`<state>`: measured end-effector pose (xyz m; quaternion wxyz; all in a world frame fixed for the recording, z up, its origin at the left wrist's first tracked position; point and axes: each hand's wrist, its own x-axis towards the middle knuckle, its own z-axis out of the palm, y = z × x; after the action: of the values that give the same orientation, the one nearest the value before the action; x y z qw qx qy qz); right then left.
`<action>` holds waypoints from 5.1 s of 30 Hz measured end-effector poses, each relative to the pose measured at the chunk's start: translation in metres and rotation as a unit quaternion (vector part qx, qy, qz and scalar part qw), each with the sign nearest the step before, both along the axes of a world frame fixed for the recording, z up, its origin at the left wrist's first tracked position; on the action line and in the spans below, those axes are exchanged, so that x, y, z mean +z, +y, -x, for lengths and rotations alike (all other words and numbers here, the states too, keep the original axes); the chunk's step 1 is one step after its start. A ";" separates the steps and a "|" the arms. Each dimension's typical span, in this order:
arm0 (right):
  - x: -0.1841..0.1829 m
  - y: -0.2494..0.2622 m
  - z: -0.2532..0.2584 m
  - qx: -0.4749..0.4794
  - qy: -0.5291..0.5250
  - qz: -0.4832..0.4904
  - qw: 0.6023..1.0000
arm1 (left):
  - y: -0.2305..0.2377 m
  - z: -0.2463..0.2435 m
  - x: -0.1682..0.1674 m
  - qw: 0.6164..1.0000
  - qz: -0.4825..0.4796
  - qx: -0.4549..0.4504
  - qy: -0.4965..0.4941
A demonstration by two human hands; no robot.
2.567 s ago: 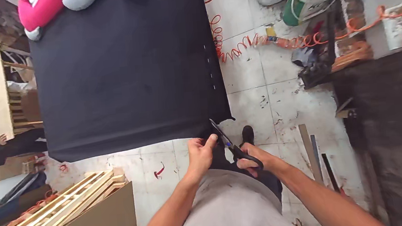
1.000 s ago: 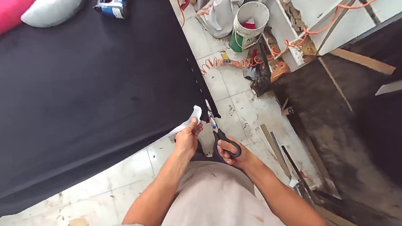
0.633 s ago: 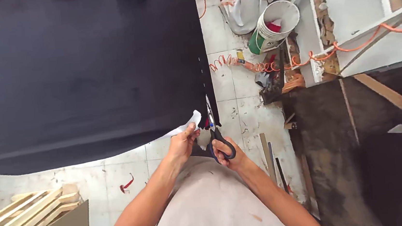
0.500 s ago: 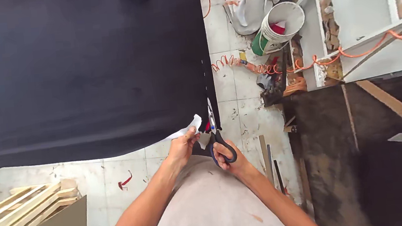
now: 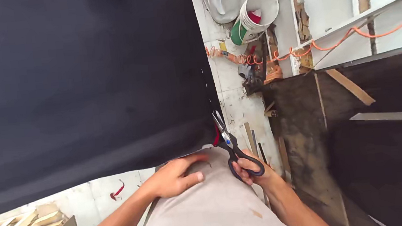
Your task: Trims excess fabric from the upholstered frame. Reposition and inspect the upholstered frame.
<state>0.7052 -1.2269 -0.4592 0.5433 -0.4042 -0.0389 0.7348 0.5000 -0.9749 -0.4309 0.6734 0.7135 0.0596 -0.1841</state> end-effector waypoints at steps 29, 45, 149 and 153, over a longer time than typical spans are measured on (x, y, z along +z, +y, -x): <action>-0.024 0.001 0.009 -0.037 0.099 -0.087 0.991 | 0.041 -0.116 -0.024 0.772 -0.572 0.089 -0.261; 0.009 0.062 0.016 -0.073 -0.054 0.068 0.994 | 0.050 -0.115 -0.034 0.775 -0.519 0.100 -0.347; 0.024 0.094 -0.012 -0.063 -0.001 0.068 0.996 | 0.090 -0.149 -0.015 0.794 -0.590 0.028 -0.144; 0.030 0.101 -0.010 -0.065 -0.004 0.088 0.994 | 0.090 -0.149 -0.016 0.794 -0.589 0.033 -0.148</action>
<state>0.7153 -1.1263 -0.4292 0.5520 -0.4549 0.0496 0.6971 0.6486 -0.8851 -0.4464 0.1292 0.9883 0.0798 0.0173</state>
